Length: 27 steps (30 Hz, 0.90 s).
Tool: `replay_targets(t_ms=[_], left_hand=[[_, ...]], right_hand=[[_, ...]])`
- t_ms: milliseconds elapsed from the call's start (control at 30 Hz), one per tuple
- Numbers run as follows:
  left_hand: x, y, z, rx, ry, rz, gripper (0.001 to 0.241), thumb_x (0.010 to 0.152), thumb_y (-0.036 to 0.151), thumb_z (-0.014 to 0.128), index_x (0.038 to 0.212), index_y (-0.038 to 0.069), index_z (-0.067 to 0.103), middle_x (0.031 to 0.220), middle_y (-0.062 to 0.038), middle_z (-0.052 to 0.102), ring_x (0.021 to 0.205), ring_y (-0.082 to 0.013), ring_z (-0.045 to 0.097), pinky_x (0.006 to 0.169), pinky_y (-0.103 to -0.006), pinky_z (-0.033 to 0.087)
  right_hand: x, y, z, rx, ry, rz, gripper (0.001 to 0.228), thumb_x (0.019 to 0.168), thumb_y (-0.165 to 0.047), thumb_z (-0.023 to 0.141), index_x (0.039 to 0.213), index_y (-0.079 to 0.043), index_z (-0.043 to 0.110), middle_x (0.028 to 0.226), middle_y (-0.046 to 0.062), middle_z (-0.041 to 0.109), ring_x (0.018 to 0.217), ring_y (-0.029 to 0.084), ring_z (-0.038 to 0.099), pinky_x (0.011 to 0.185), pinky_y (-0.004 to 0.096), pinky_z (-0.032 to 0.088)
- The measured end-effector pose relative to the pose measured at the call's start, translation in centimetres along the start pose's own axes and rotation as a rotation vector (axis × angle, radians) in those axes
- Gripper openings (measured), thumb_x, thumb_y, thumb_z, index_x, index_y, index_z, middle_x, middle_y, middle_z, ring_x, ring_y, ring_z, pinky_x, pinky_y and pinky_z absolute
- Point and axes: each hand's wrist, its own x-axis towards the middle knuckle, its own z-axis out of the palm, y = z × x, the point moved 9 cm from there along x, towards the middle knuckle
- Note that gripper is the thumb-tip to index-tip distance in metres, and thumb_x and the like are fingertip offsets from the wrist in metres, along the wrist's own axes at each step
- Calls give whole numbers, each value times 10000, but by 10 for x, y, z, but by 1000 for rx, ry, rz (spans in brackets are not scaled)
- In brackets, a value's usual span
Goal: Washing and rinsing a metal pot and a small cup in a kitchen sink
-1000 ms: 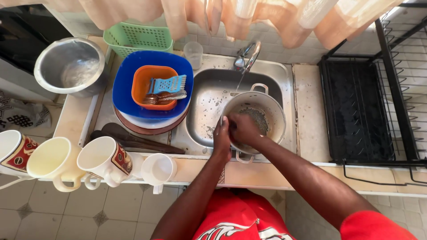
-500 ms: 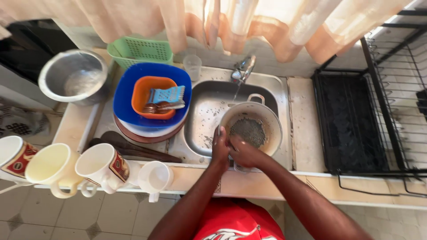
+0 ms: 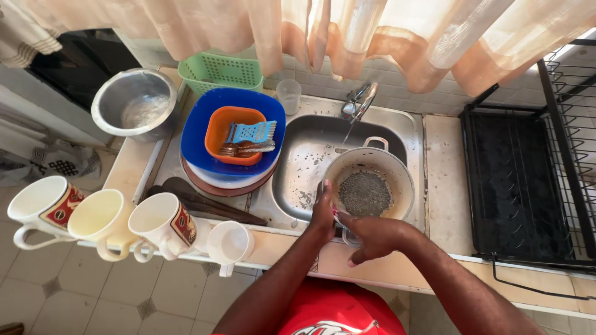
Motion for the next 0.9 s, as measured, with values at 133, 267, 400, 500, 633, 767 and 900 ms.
replay_targets(t_ms=[133, 267, 400, 500, 633, 767, 900], left_hand=[[-54, 43, 30, -139, -187, -5, 837, 987, 660, 494, 1638, 218, 209, 1664, -270, 202, 1533, -447, 217, 1246, -564, 181], [8, -4, 12, -76, -59, -67, 776, 1006, 642, 489, 1639, 288, 214, 1632, -259, 292, 1462, -410, 384, 1160, -486, 350], [-31, -3, 32, -91, -181, -156, 898, 935, 723, 552, 1636, 382, 107, 1654, -195, 247, 1356, -350, 454, 1026, -466, 387], [-10, -19, 39, -197, -363, -106, 896, 976, 614, 593, 1627, 378, 24, 1617, -214, 276, 1326, -358, 505, 1062, -500, 454], [10, -39, 37, -319, -465, -173, 687, 975, 588, 631, 1528, 447, 249, 1504, -218, 487, 923, -333, 757, 740, -457, 671], [6, -26, 28, -269, -397, -166, 834, 901, 742, 608, 1546, 258, 394, 1422, -226, 577, 1036, -395, 720, 753, -523, 638], [5, -19, 25, -315, -344, -113, 664, 959, 428, 689, 1541, 228, 438, 1415, -224, 594, 1193, -395, 645, 1001, -567, 537]], right_hand=[[5, -41, -32, 110, 275, 34, 1338, 677, -487, 939, 1555, 15, 63, 1459, 306, 482, 1277, 432, 598, 1077, 552, 496], [-12, -29, -22, -148, 170, 60, 1106, 743, -325, 902, 1525, -20, 182, 1248, 278, 639, 1145, 501, 646, 993, 629, 522], [4, -5, -5, -262, 211, 165, 851, 846, -279, 787, 1489, -25, 292, 1092, 230, 714, 1050, 453, 710, 875, 604, 564], [37, 31, -5, -284, 416, 119, 588, 868, -206, 720, 1353, -20, 445, 996, 187, 727, 946, 431, 737, 785, 571, 587], [-19, 20, -28, -335, 448, 44, 304, 922, -11, 539, 1192, -105, 643, 987, 130, 779, 971, 394, 743, 819, 548, 591], [-70, 13, -36, -353, 336, 63, 381, 906, 90, 508, 1162, -110, 707, 1022, 147, 793, 1009, 359, 757, 932, 509, 580], [-65, 47, -21, -571, 439, -84, 306, 819, 79, 590, 947, -134, 768, 942, 80, 803, 1018, 291, 747, 980, 459, 505]])
